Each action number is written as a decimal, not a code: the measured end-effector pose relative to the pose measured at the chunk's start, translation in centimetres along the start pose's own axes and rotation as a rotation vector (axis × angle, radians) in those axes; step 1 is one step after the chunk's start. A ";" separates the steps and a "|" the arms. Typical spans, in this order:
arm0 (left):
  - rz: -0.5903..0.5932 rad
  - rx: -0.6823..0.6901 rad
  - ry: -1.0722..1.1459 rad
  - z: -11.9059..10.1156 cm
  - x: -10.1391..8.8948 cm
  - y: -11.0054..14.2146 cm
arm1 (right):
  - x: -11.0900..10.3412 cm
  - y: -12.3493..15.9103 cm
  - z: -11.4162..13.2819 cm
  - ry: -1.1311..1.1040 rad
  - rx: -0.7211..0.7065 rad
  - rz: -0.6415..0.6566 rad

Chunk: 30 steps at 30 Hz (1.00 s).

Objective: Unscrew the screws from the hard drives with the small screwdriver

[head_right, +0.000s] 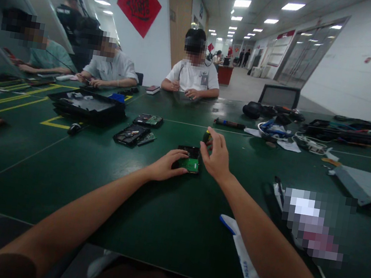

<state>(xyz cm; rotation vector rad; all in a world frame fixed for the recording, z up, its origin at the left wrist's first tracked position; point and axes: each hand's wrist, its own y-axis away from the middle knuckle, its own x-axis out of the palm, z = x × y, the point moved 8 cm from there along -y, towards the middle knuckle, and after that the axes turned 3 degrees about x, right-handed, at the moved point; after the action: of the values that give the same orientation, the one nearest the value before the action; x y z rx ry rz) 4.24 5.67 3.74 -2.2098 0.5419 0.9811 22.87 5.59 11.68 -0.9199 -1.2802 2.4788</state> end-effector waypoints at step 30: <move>-0.008 -0.004 0.005 0.0 -0.1 0.1 | 0.0 0.0 0.1 0.022 -0.019 -0.009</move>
<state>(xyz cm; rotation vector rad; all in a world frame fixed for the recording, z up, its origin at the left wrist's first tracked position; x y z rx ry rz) 4.12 5.64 3.76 -2.2170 0.5332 0.9729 22.79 5.52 11.67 -0.9405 -1.3005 2.4469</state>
